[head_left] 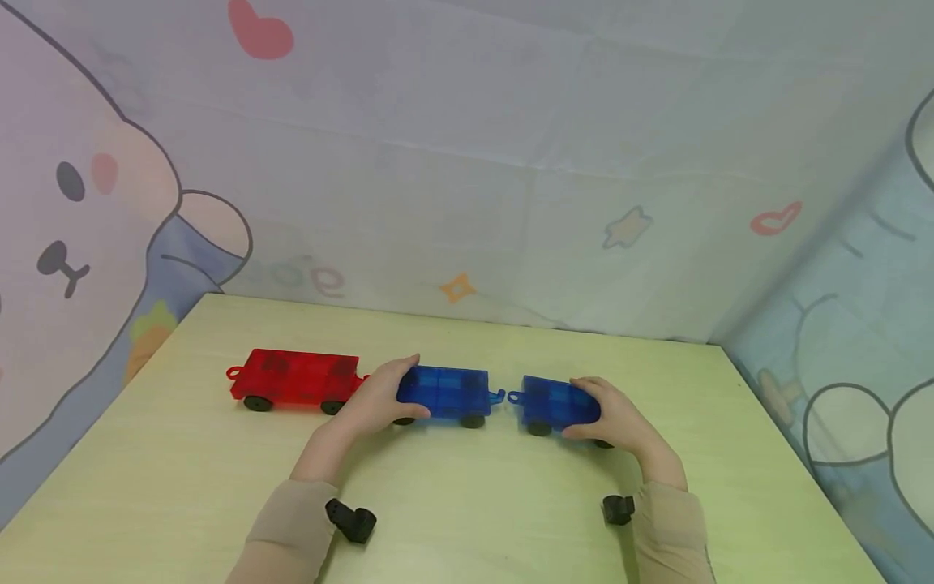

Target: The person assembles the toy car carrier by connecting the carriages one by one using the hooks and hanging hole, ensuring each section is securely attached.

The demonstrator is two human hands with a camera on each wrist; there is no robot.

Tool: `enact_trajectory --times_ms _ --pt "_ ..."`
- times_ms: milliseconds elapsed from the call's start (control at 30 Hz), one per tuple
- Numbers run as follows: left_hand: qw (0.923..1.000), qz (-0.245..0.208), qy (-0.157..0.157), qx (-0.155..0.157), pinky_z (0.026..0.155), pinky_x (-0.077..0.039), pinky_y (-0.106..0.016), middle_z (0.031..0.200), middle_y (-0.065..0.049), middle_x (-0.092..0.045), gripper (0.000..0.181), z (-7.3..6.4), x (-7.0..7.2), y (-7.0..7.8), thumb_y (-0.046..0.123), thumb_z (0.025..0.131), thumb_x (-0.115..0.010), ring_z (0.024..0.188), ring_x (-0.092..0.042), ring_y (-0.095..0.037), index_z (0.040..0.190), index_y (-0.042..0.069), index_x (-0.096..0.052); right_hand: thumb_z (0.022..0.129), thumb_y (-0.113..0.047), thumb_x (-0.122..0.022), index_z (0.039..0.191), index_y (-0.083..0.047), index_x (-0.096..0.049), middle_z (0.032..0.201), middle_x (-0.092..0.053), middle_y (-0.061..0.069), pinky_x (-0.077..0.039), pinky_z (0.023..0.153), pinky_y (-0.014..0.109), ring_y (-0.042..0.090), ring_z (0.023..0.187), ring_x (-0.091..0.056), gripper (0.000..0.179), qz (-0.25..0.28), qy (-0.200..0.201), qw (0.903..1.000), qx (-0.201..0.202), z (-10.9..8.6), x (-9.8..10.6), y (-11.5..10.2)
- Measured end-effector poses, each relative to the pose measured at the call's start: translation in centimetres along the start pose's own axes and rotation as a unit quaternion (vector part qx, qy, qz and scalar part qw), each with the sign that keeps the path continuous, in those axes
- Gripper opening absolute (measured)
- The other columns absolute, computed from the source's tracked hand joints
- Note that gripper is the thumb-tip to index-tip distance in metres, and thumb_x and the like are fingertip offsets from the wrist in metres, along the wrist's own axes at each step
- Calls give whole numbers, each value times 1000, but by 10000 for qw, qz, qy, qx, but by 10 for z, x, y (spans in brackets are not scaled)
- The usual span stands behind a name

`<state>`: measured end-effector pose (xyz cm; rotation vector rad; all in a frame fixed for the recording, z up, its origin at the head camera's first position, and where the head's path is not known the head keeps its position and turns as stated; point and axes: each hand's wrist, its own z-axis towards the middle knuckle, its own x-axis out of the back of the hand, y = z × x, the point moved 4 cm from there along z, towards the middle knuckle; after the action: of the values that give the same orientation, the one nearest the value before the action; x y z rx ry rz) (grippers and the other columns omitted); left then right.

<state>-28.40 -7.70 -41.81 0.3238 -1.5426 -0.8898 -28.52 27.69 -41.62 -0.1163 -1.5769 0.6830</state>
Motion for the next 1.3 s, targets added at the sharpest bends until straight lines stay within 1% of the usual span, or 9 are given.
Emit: enact_trajectory --times_ms 367,600,833,1300 --pt "10000 50 -13 -28 115 -32 -55 154 -22 -37 90 -2 2 1 28 83 -79 143 -33 -40 152 -2 -29 80 -36 -81 146 4 -39 150 -37 28 -33 108 66 51 137 -34 88 187 -135 9997 0 1 0 0" --pt "10000 73 -5 -32 115 -32 -54 154 -21 -37 90 -1 1 0 29 83 -79 143 -34 -40 151 -2 -30 82 -35 -78 146 6 -37 150 -35 30 -31 109 67 52 137 -32 87 106 -165 9998 29 1 -1 -1" --pt "10000 41 1 -2 115 -32 -55 154 -21 -37 89 -1 1 1 29 83 -79 143 -33 -39 152 -1 -30 83 -33 -78 147 6 -37 150 -34 30 -30 109 67 52 138 -32 86 114 -164 9998 48 0 -2 -1" --pt "10000 40 15 37 115 -32 -54 154 -20 -38 89 -2 1 1 29 83 -78 143 -33 -39 152 0 -30 83 -35 -78 147 5 -36 151 -33 30 -31 109 66 52 138 -31 87 186 -177 9997 21 0 -1 -1"
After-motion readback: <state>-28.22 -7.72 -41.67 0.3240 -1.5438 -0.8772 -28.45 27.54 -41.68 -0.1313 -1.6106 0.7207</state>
